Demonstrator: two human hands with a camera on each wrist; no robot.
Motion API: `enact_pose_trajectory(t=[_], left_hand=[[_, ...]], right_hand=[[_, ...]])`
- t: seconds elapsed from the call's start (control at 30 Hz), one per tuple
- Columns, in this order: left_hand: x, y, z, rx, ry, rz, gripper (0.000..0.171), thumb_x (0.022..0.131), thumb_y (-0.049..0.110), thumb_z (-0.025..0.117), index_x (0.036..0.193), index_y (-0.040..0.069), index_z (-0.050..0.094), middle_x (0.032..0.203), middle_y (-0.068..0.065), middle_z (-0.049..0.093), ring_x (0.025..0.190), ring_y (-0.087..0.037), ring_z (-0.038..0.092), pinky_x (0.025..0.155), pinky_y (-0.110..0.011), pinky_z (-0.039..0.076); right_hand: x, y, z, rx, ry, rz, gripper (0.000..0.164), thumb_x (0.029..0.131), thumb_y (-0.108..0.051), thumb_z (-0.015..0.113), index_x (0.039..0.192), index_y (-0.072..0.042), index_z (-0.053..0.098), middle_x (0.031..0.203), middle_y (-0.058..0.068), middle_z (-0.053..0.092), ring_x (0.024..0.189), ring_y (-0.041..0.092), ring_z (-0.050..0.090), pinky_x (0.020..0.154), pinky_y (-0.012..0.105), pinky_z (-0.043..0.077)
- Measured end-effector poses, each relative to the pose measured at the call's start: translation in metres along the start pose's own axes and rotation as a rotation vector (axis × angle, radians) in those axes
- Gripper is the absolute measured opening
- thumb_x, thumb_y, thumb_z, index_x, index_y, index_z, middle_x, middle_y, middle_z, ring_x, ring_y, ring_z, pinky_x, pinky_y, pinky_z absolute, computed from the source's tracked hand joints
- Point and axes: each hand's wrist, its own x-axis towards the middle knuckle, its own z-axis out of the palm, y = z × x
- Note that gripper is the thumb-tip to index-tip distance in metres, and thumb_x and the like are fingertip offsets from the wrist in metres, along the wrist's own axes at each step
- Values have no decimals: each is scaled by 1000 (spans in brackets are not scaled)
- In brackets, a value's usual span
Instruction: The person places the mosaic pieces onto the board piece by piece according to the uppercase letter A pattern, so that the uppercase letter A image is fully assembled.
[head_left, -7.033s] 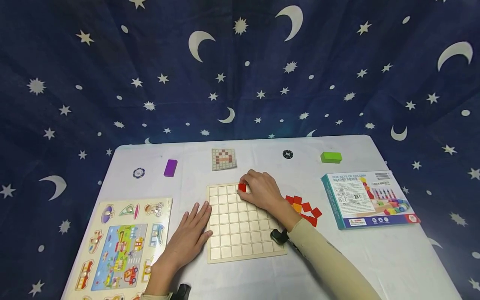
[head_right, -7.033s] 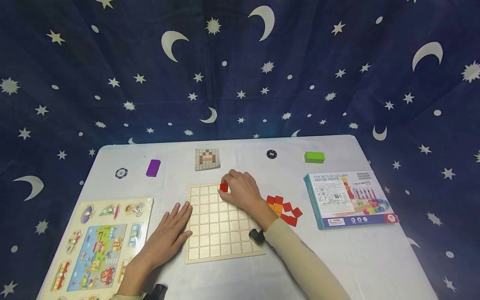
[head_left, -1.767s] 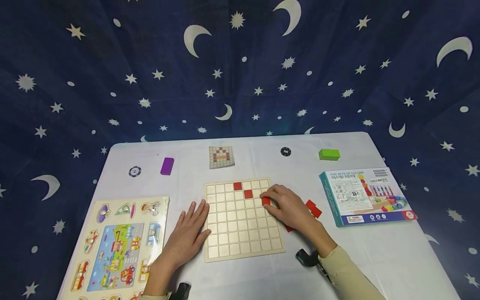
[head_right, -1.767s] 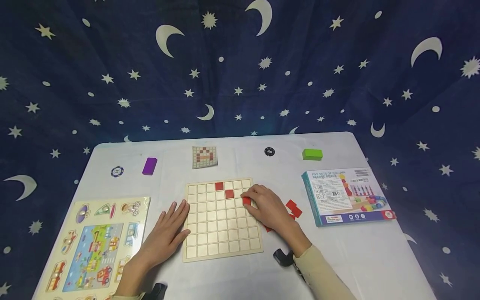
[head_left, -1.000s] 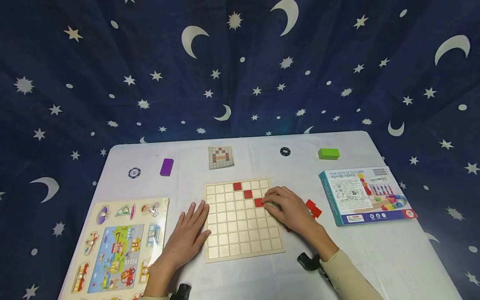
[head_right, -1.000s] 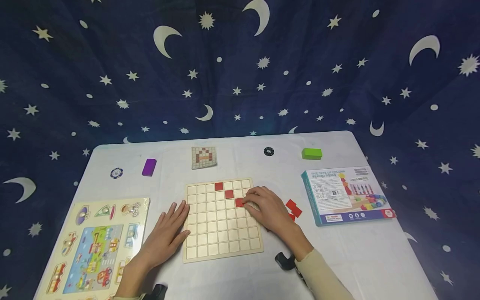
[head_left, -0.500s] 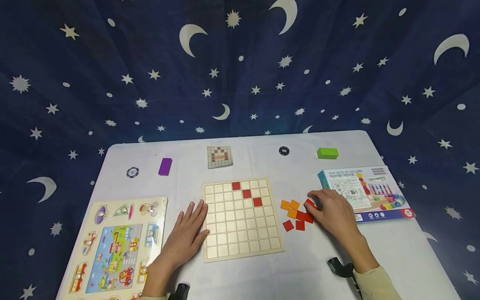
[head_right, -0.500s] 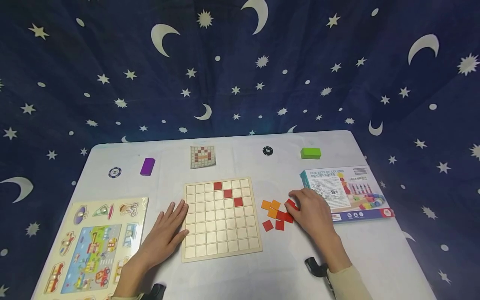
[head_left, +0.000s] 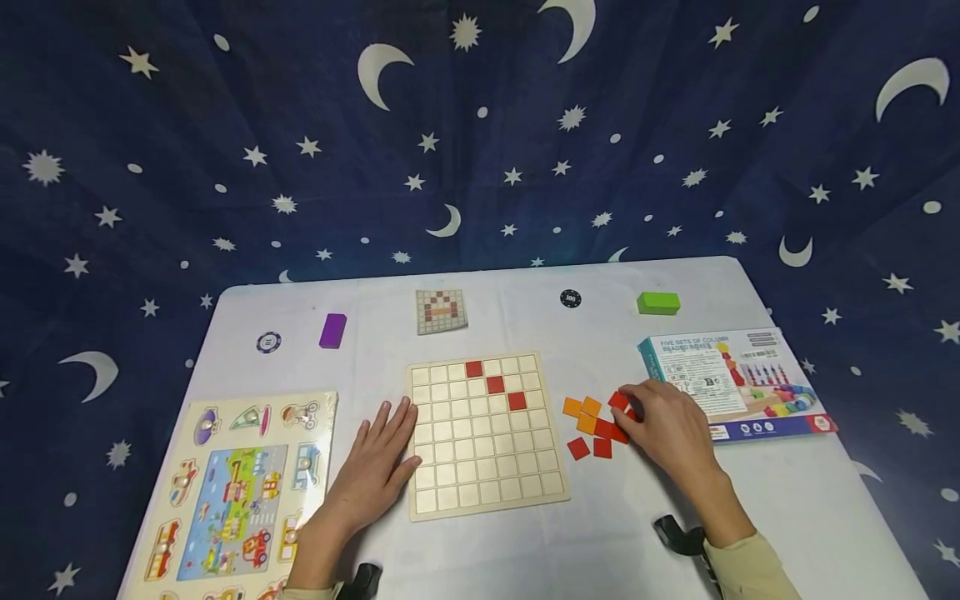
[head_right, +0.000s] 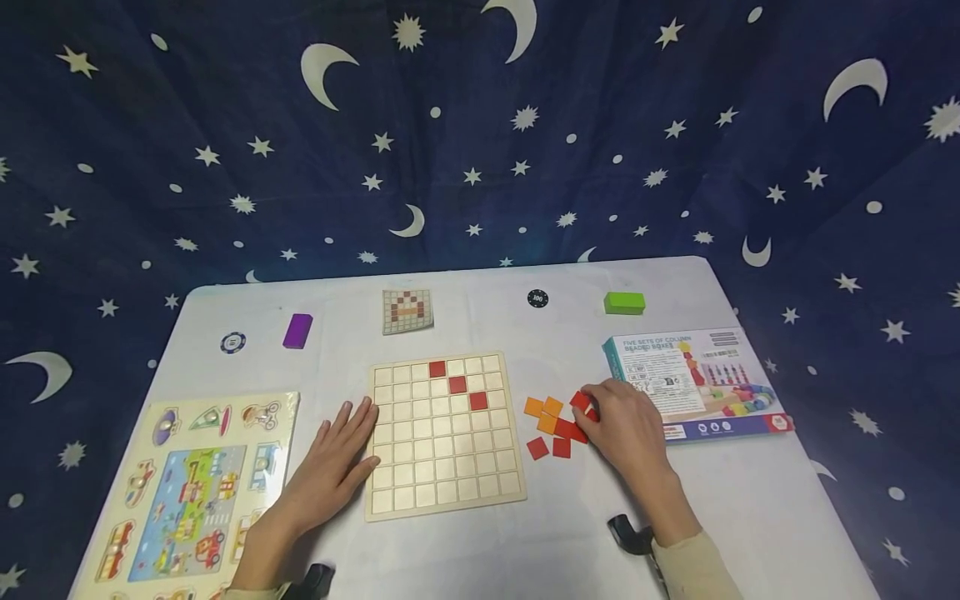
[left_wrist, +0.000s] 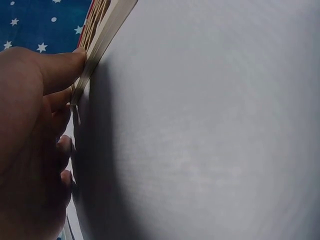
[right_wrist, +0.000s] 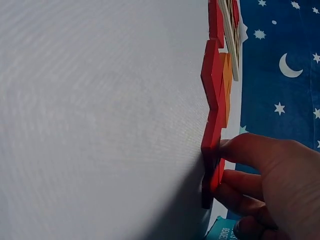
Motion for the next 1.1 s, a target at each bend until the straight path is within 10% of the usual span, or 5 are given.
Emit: enact_pose_trajectory(t=[1.1], left_hand=[[0, -2, 2, 1, 3, -5, 71, 107, 31, 60, 169, 11, 31, 179, -6, 25, 167, -40, 20, 133, -66, 13]], right_hand=[[9, -105, 34, 122, -28, -373, 29, 87, -27, 90, 115, -23, 85, 102, -6, 72, 88, 11, 63, 73, 27, 55]])
